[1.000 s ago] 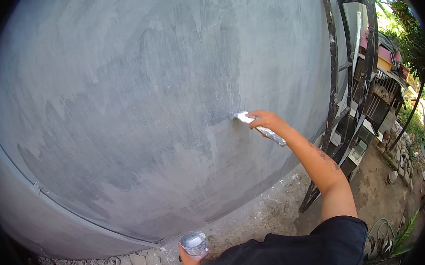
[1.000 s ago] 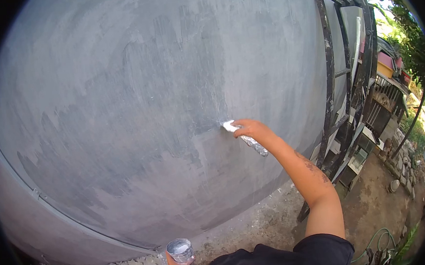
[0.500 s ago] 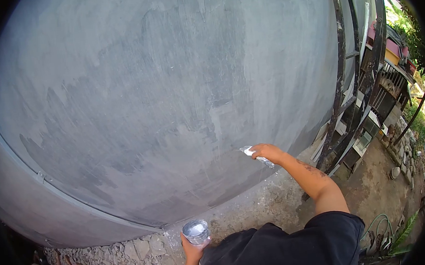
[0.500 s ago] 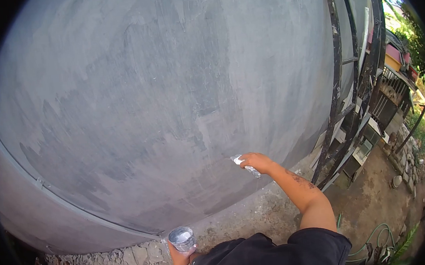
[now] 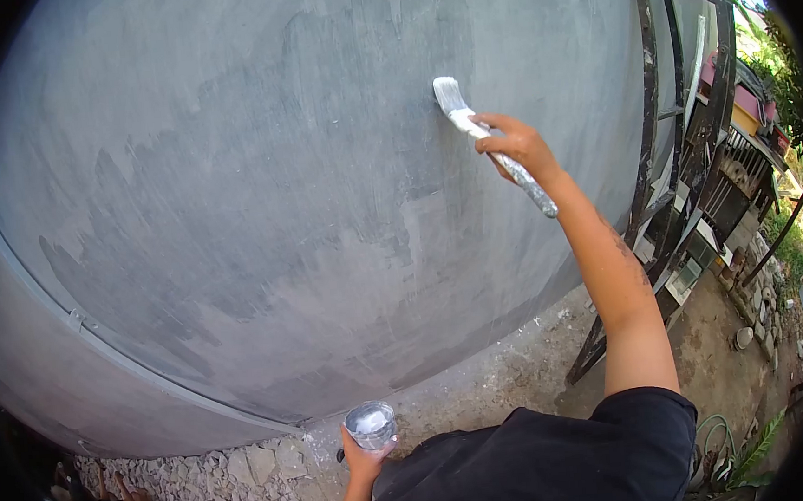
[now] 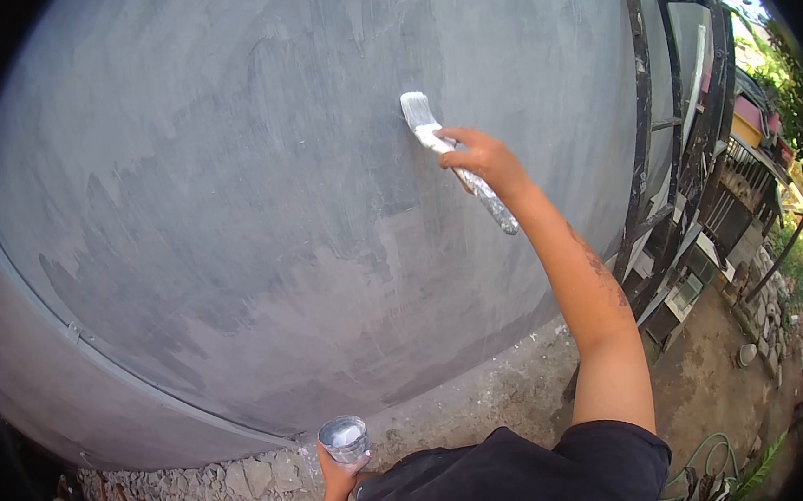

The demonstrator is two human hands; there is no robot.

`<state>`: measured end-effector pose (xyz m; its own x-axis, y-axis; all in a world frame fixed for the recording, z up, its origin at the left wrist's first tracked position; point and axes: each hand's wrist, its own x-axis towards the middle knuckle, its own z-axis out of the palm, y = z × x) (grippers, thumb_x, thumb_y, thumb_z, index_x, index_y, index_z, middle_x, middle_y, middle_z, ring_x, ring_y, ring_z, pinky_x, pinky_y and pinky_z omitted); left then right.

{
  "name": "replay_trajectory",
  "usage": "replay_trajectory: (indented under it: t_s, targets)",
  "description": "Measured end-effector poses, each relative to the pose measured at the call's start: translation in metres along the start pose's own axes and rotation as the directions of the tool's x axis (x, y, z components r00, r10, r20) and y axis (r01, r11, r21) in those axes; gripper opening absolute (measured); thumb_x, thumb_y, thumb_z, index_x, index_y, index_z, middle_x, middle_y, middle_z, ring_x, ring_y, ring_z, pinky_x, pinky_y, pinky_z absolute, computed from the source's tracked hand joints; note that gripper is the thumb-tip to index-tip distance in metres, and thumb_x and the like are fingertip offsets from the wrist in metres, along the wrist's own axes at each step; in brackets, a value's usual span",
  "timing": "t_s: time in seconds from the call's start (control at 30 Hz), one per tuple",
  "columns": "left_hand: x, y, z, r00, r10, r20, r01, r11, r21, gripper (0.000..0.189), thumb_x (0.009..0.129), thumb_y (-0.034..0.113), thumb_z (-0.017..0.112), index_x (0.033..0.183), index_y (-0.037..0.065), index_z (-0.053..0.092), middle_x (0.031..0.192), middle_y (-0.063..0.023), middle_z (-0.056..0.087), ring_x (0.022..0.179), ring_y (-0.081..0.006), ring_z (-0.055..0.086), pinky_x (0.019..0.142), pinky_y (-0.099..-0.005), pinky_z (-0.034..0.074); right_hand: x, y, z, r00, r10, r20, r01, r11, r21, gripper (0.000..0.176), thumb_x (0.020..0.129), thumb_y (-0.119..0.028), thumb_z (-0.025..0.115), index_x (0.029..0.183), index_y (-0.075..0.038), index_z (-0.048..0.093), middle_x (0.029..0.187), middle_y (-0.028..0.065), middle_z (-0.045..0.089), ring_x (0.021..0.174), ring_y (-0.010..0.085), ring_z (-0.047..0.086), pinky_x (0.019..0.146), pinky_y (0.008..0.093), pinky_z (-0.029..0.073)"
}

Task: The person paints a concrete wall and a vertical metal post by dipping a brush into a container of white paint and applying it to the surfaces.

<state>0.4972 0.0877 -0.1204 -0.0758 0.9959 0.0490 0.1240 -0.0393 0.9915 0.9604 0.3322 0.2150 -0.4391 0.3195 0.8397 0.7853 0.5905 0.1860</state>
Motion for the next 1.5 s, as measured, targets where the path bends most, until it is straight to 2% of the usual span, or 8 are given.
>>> replay_trajectory:
  t_s: [0.1,0.27,0.47,0.77,0.93,1.1,1.33,1.5]
  targets:
    - [-0.001,0.001,-0.002,1.000,0.016,0.011,-0.016,0.999,0.030,0.094,0.059,0.012,0.097,0.135,0.003,0.043,0.126,-0.0136,0.061,0.116,-0.0254,0.062,0.101,-0.0403,0.050,-0.105,-0.045,0.064,0.844,0.166,0.511,-0.266,0.955,0.131,0.018,0.087,-0.009,0.066,0.098,-0.022,0.072,0.139,0.0032,0.063,0.125,0.0272,0.061,0.098,0.0365,0.053]
    - [-0.004,0.000,-0.004,1.000,0.002,0.021,-0.002,1.000,0.001,0.093,0.060,0.012,0.097,0.135,0.003,0.043,0.125,-0.0134,0.062,0.115,-0.0254,0.063,0.100,-0.0401,0.050,-0.114,-0.053,0.059,0.694,0.148,0.705,-0.386,0.902,0.191,0.020,0.085,-0.006,0.069,0.098,-0.021,0.072,0.138,0.0041,0.065,0.118,0.0282,0.065,0.096,0.0359,0.055]
    - [0.007,-0.001,0.002,1.000,0.017,-0.001,-0.017,0.999,-0.028,0.090,0.061,0.019,0.099,0.131,0.002,0.045,0.122,-0.0137,0.064,0.113,-0.0249,0.064,0.098,-0.0392,0.051,0.022,-0.012,-0.028,0.980,0.116,-0.162,-0.109,0.993,0.051,0.019,0.080,0.007,0.074,0.090,-0.009,0.072,0.122,0.0124,0.072,0.100,0.0298,0.073,0.084,0.0346,0.059]
    - [0.012,-0.004,0.003,0.999,0.048,0.011,-0.048,0.999,0.014,0.092,0.060,0.020,0.100,0.132,0.003,0.046,0.122,-0.0136,0.064,0.112,-0.0252,0.065,0.098,-0.0389,0.051,-0.147,-0.084,0.095,0.706,-0.098,0.702,-0.074,0.975,0.211,0.018,0.089,-0.007,0.065,0.100,-0.021,0.070,0.137,0.0066,0.065,0.124,0.0279,0.063,0.096,0.0372,0.056]
    - [0.008,-0.008,-0.002,0.997,0.062,-0.034,-0.062,0.998,0.021,0.092,0.060,0.019,0.099,0.133,0.003,0.046,0.124,-0.0135,0.063,0.113,-0.0244,0.064,0.098,-0.0385,0.051,-0.038,-0.042,0.039,0.887,0.214,0.410,-0.307,0.936,0.174,0.018,0.087,-0.006,0.067,0.098,-0.018,0.072,0.133,0.0083,0.067,0.119,0.0296,0.066,0.093,0.0365,0.057]
    - [0.010,-0.009,-0.005,0.998,0.047,-0.040,-0.047,0.999,0.000,0.093,0.060,0.019,0.099,0.134,0.003,0.045,0.125,-0.0127,0.062,0.113,-0.0238,0.063,0.098,-0.0384,0.051,0.024,-0.027,0.000,0.989,-0.105,-0.106,0.090,0.986,-0.139,0.018,0.080,-0.006,0.073,0.095,-0.015,0.070,0.130,0.0088,0.068,0.118,0.0306,0.066,0.087,0.0371,0.059]
    - [0.011,-0.009,-0.007,0.997,0.053,-0.054,-0.055,0.997,-0.045,0.093,0.060,0.017,0.099,0.134,0.003,0.044,0.125,-0.0123,0.062,0.113,-0.0239,0.063,0.098,-0.0384,0.051,-0.104,-0.093,0.091,0.672,-0.122,0.731,-0.034,0.980,0.195,0.016,0.088,-0.008,0.067,0.098,-0.019,0.071,0.138,0.0078,0.064,0.127,0.0294,0.061,0.096,0.0392,0.056]
    - [0.015,-0.014,-0.011,0.997,0.064,-0.051,-0.064,0.998,-0.005,0.092,0.060,0.017,0.099,0.133,0.003,0.045,0.124,-0.0125,0.062,0.113,-0.0238,0.063,0.098,-0.0387,0.051,-0.006,-0.061,0.034,0.859,0.215,0.465,-0.345,0.914,0.215,0.015,0.086,-0.004,0.069,0.096,-0.016,0.071,0.136,0.0090,0.066,0.117,0.0299,0.067,0.087,0.0364,0.059]
